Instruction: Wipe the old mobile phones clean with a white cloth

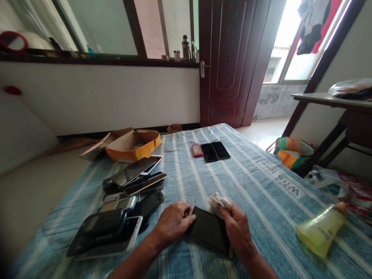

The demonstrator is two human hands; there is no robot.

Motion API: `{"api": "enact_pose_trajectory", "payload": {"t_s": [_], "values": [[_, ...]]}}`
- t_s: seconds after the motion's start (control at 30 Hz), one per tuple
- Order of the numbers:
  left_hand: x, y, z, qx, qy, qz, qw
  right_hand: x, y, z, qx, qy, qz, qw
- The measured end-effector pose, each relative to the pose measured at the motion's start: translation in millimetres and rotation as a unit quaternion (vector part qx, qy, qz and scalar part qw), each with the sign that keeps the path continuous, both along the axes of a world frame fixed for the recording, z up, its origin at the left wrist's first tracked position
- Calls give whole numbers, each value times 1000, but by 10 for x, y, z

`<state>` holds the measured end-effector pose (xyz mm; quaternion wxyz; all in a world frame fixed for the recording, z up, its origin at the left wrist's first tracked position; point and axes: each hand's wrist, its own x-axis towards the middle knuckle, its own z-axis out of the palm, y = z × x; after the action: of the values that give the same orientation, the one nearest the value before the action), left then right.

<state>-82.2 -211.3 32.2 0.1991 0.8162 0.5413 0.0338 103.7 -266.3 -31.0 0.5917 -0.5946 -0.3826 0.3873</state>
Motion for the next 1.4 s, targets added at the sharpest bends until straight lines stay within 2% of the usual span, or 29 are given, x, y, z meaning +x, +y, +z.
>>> {"api": "enact_pose_trajectory", "payload": {"t_s": [0.23,0.37,0.43,0.53,0.63,0.7,0.77,0.87,0.97,1.07,1.13,1.27,1.4], "values": [[1,26,-74,-8,-61,29,998,-59,61,-32,14,112,-12,994],[-36,118,-160,-57,-196,78,976,-92,132,13,33,129,-28,991],[-53,157,-188,-89,-305,100,943,-115,185,41,36,139,-33,989],[-62,180,-180,-131,-446,158,871,-153,274,63,38,161,-31,986],[-56,180,-135,-181,-547,208,790,-199,361,69,44,199,-21,979],[-58,184,-104,-207,-587,228,749,-236,419,77,49,226,-18,973],[-72,199,-79,-213,-611,240,724,-272,489,92,56,248,-14,967],[-108,230,-38,-196,-640,237,704,-314,627,129,73,267,-15,961],[-133,241,25,-136,-651,215,715,-352,790,176,88,283,-22,955],[-126,204,110,-38,-628,194,752,-407,914,221,89,321,-5,943],[-102,159,163,-1,-610,190,769,-443,950,245,83,348,13,934],[-13,83,221,35,-561,176,808,-458,934,268,69,376,43,923],[123,74,242,59,-517,168,837,-405,908,267,70,372,52,924]]}}
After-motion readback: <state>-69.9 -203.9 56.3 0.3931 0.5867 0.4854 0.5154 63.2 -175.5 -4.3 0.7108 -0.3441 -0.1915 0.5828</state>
